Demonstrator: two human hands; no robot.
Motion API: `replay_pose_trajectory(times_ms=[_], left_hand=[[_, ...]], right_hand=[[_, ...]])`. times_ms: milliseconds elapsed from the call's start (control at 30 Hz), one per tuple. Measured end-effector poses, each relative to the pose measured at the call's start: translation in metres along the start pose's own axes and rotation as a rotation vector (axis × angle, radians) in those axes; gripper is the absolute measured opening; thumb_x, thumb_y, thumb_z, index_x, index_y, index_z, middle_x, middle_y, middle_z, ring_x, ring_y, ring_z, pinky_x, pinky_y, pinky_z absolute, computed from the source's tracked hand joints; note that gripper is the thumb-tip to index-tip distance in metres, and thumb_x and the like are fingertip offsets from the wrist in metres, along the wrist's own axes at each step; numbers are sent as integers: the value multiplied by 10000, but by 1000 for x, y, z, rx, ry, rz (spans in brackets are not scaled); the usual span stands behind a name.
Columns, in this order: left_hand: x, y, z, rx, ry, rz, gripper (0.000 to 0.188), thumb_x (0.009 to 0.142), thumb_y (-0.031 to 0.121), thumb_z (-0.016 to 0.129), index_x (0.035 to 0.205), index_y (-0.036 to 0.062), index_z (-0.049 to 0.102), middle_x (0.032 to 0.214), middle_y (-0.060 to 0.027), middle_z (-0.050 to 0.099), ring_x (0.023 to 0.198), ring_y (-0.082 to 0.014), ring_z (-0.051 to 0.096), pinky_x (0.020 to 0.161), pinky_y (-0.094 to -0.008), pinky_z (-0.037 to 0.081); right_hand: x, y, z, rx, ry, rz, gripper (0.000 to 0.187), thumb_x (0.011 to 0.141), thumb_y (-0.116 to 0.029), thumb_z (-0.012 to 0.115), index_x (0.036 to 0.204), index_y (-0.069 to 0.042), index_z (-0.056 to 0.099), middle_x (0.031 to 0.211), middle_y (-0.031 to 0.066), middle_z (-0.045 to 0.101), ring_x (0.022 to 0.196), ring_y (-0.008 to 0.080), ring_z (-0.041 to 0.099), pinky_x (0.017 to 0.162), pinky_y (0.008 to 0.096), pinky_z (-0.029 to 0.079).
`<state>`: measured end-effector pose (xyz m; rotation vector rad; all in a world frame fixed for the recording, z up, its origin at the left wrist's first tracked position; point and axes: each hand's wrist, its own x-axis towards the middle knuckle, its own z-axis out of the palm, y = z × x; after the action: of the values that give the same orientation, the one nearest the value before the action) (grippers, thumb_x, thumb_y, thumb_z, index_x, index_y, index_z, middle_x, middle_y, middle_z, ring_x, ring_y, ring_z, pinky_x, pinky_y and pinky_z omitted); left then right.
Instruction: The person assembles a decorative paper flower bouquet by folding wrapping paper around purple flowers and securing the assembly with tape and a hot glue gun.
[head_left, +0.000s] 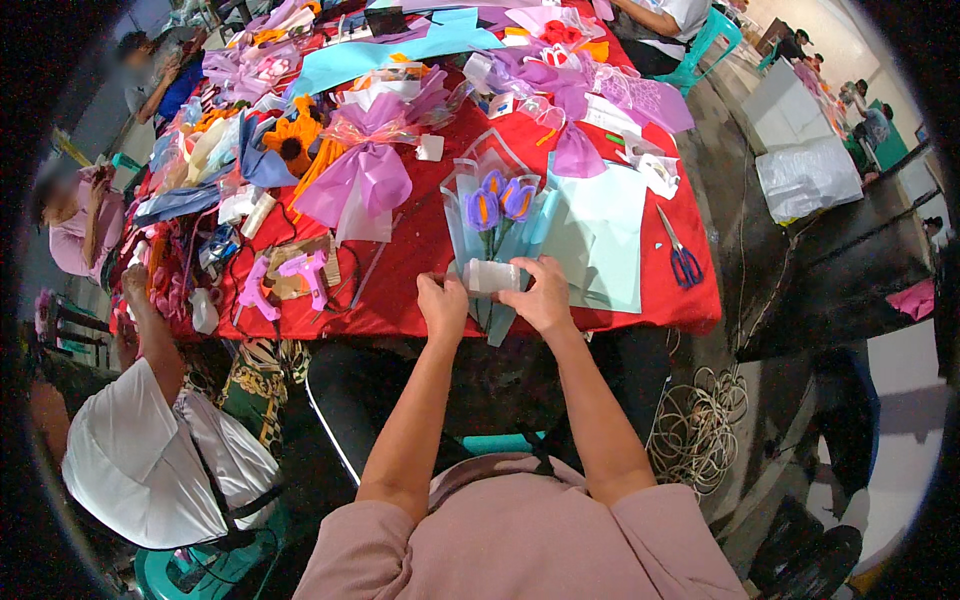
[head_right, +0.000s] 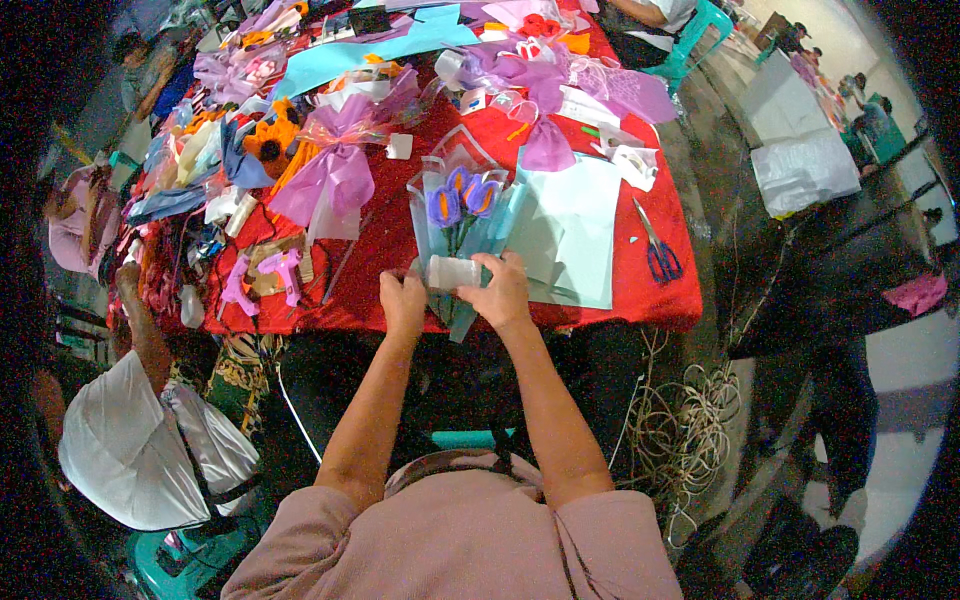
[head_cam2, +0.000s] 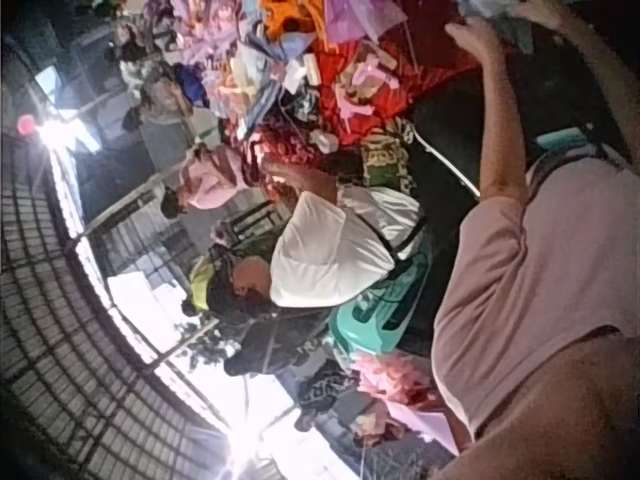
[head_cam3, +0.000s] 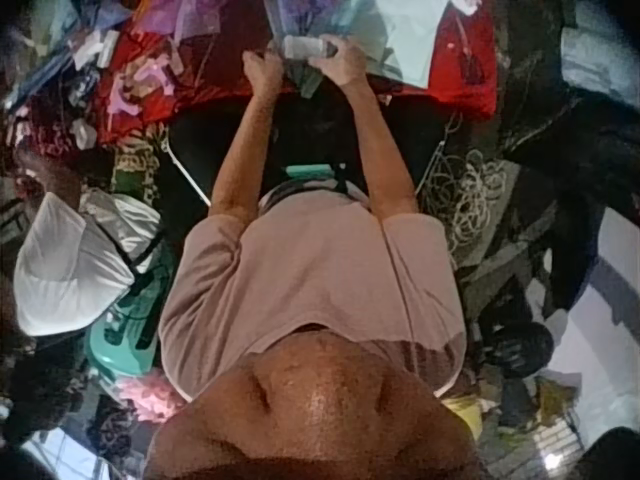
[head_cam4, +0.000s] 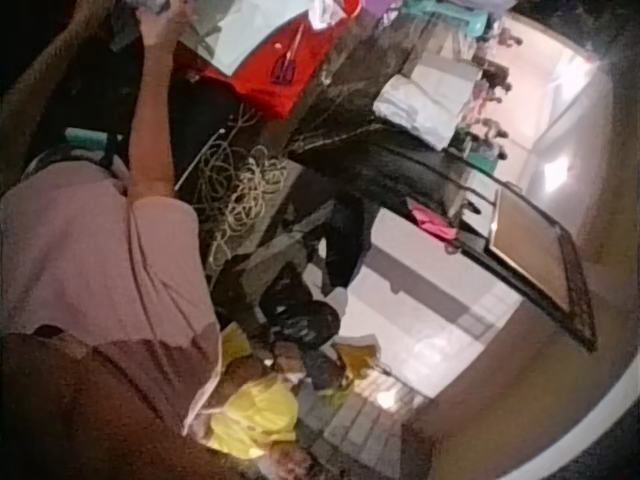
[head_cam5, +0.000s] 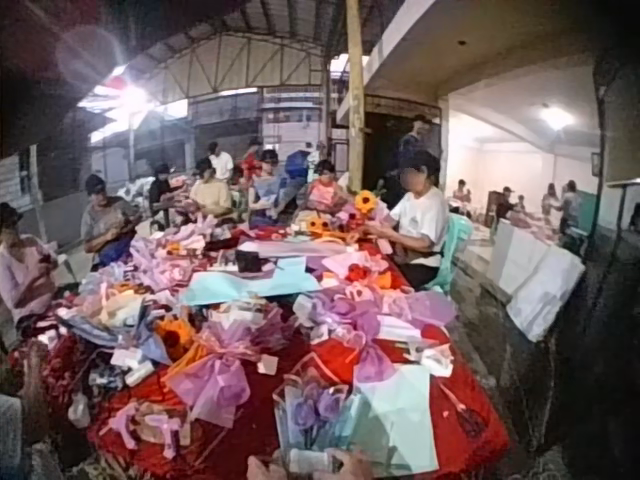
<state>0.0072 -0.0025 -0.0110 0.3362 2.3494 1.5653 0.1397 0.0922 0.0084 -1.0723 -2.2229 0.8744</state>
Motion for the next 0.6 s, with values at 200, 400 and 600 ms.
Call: replay_pose_trajectory(times_ms=[200,400,600], left_hand=[[10,13,-1,26,-130,-75,790,604,350,877,1105,-114,479,1073,-260,605,981,-316,625,834,-387,496],[11,12,-1,38,-178,-115,865,573,353,903,1156,-115,468,1106,-262,596,1009,-311,620,849,-370,496],[9,6,10,14,-134,-87,863,574,397,902,1143,-98,482,1089,-257,606,1001,-323,624,850,-377,498]], right_hand=[[0,-1,2,49,-11,62,620,550,-207,830,1126,-64,651,1066,199,614,1024,384,587,917,431,476],[-11,4,11,199,34,239,862,583,-312,869,1284,43,516,1199,261,601,1116,366,587,944,413,471],[-14,29,20,383,55,291,913,616,-409,875,1269,109,503,1151,295,616,1064,352,624,920,405,486]])
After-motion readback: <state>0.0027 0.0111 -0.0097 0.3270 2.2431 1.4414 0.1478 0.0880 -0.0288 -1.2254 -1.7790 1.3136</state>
